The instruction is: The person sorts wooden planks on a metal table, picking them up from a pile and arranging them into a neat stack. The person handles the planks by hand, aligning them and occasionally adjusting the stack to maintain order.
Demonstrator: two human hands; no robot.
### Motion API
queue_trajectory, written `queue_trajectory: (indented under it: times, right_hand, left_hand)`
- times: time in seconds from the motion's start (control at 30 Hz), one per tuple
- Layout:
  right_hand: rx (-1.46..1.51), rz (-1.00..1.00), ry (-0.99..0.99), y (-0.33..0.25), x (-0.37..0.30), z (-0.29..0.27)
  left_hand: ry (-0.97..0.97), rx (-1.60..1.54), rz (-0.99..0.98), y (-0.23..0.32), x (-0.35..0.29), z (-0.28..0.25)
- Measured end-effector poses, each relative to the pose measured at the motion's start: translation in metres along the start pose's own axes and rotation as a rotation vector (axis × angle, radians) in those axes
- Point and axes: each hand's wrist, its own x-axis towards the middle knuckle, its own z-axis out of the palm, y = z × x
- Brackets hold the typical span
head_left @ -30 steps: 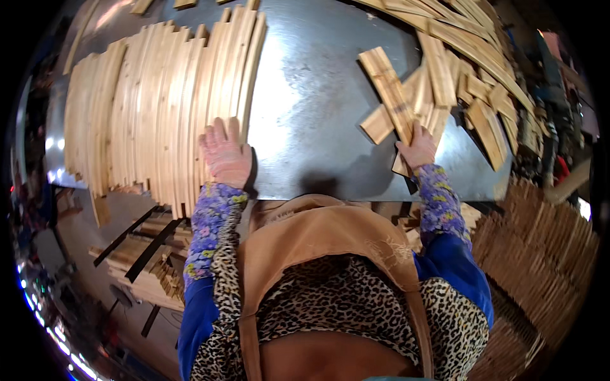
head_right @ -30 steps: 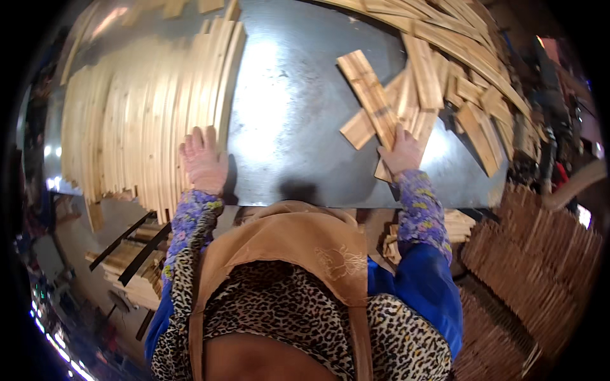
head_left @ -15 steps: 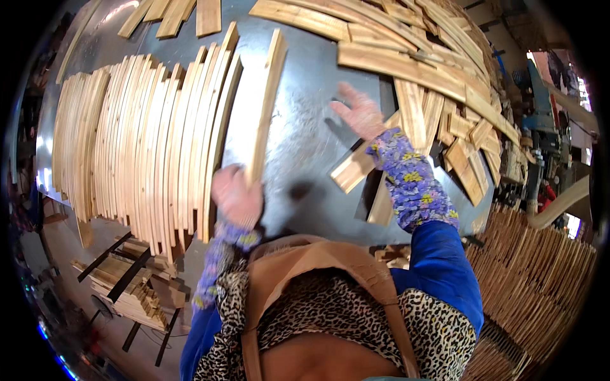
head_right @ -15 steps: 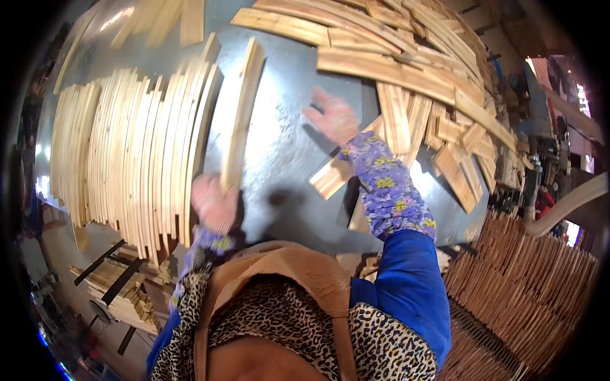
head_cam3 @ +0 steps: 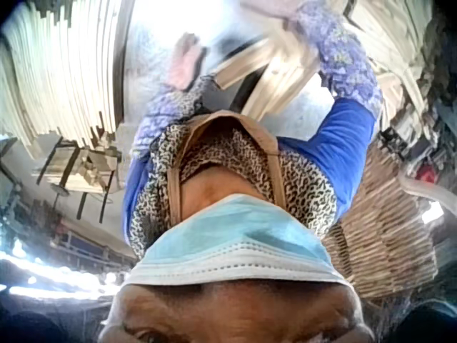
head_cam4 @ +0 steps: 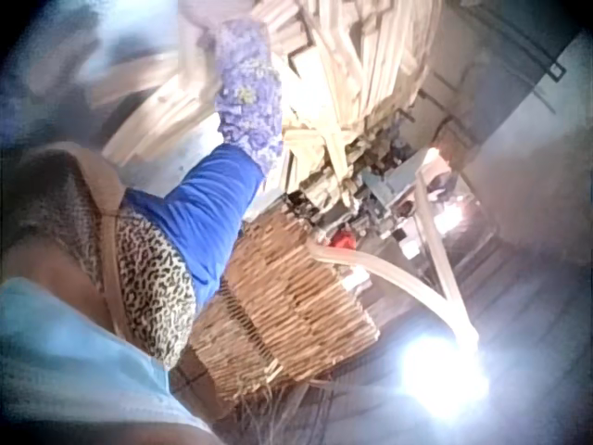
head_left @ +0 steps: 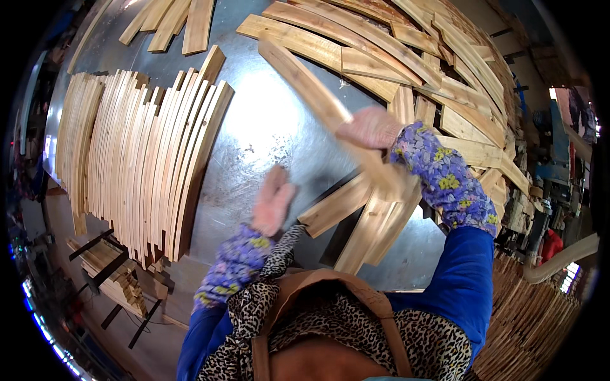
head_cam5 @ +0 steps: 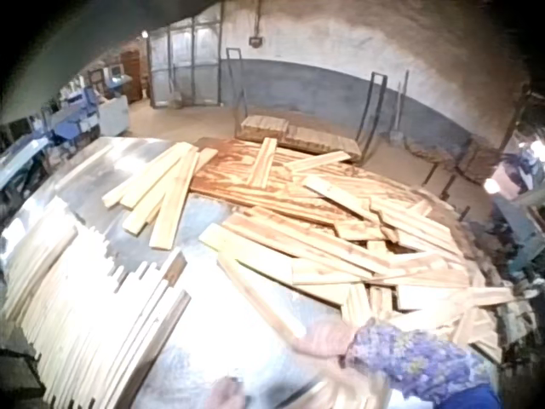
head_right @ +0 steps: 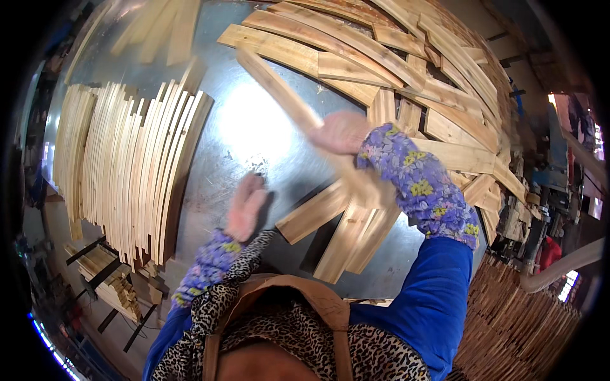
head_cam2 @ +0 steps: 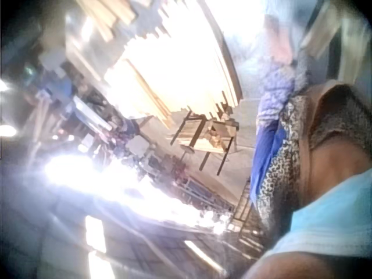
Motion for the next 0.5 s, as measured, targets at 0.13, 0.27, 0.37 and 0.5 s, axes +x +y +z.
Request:
queue_trajectory:
  times: [0.13,0.27,0.37,0.5]
  right_hand:
    - [0.361,-0.393,0.227,0.012,0.014,-0.005]
    - [0.016,-0.006,0.726,0.122,0.067,-0.081]
    - [-0.093,0.189,0.756,0.145,0.081,-0.085]
    - [-0.009,0.250,0.447,0.095,0.058,-0.084]
  left_hand:
    - [-0.335,-0.513,-0.074,-0.037,0.043,0.029]
    - [-0.399,-0.387,-0.080,-0.025,0.058,0.007]
    - [-0.081,0.128,0.019,-0.029,0.059,0.019]
    - [-0.077,0.178,-0.078,-0.033,0.058,0.021]
